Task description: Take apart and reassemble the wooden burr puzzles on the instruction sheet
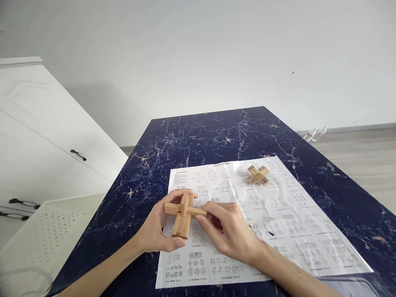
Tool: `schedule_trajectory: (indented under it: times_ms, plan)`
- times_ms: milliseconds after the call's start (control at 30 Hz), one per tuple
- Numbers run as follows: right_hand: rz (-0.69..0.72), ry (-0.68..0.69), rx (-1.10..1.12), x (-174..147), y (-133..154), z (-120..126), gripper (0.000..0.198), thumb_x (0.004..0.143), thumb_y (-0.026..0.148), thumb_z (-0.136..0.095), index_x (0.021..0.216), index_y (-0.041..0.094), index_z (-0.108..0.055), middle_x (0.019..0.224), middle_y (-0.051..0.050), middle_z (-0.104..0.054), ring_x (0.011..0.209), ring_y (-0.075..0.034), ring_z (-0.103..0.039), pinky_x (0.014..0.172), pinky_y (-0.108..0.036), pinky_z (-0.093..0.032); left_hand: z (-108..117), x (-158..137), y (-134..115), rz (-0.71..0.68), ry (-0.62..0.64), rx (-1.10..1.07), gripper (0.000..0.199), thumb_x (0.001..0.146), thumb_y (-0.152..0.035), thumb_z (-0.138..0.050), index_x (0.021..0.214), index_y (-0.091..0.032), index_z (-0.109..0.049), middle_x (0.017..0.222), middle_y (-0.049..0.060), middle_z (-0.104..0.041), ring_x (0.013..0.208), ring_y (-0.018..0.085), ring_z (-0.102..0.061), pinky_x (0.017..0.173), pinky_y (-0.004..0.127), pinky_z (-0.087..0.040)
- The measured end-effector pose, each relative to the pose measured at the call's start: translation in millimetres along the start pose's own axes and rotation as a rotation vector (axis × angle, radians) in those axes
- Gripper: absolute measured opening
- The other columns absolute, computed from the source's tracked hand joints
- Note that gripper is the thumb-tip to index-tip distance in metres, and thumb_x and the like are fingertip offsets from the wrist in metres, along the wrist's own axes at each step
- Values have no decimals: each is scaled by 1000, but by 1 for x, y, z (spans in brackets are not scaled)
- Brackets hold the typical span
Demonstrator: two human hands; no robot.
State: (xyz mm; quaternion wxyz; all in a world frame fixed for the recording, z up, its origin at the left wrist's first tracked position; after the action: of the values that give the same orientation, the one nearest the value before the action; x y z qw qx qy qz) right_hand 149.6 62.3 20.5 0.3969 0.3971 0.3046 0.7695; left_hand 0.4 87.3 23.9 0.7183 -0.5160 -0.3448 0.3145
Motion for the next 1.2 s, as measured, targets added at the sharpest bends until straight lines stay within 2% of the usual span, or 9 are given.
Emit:
schedule_trajectory:
  times_ms: [200,333,400,533,700,867,1067,1200]
  plan:
    - [47,10,-33,-2,2,-3,29,109,34,-50,82,24,-54,63,2,-50,53,-15,-44,53,-30,-32,6,-1,-11,-127,-66,102,87,66,-56,-93,140,-25,-61,124,12,-70,112,35,-66,101,51,-53]
    - [23,-1,-52,-2,-2,-2,27,109,33,-51,87,22,-60,66,1,-55,55,-15,-47,55,-30,-34,6,-2,-16,-204,-93,169,89,63,-60,-95,137,-25,-61,123,11,-69,110,33,-66,100,50,-54]
    - [1,19,-7,0,-5,-1,27,110,36,-50,92,21,-64,71,-2,-62,59,-16,-53,56,-30,-38,3,-3,-18,-237,-88,165,90,69,-68,-89,142,-26,-57,127,12,-66,113,33,-65,101,50,-53]
    - [-37,51,83,4,-9,1,28,111,39,-49,101,21,-68,76,-3,-67,65,-18,-60,60,-30,-45,-1,-7,-16,-267,-92,178,79,91,-76,-64,154,-31,-46,138,12,-61,122,32,-61,106,53,-51]
    - [-23,35,100,3,-7,0,26,110,39,-51,104,21,-69,78,-2,-68,66,-17,-61,62,-29,-47,-2,-12,-19,-339,-106,228,101,72,-69,-87,155,-32,-43,141,12,-59,125,36,-61,110,57,-50]
    - [-6,65,94,2,-8,-4,25,111,38,-51,106,21,-69,79,-3,-67,67,-17,-59,62,-30,-47,-3,-13,-22,-368,-105,313,86,78,-53,-88,151,-30,-48,139,14,-60,130,37,-59,111,59,-50]
    - [-5,84,86,2,-9,-2,24,111,39,-53,104,21,-68,79,-2,-66,66,-16,-57,62,-29,-46,-3,-13,-27,-430,-95,286,83,79,-50,-87,151,-32,-48,132,12,-62,124,35,-63,107,56,-54]
    - [1,93,65,1,-9,-3,24,110,39,-54,100,22,-67,77,-1,-64,64,-15,-56,60,-29,-44,-2,-13,-25,-387,-91,319,85,77,-49,-89,150,-32,-50,133,12,-62,125,35,-63,106,54,-55]
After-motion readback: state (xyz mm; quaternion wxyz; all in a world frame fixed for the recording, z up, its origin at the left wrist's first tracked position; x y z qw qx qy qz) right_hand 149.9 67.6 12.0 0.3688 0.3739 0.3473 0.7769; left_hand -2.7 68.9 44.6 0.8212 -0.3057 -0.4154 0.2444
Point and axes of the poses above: each hand's wrist, its own x-axis towards the middle knuckle, its own z-axis out of the back of the hand, y = z × x, the point moved 9 cm from there along x, towards the middle knuckle
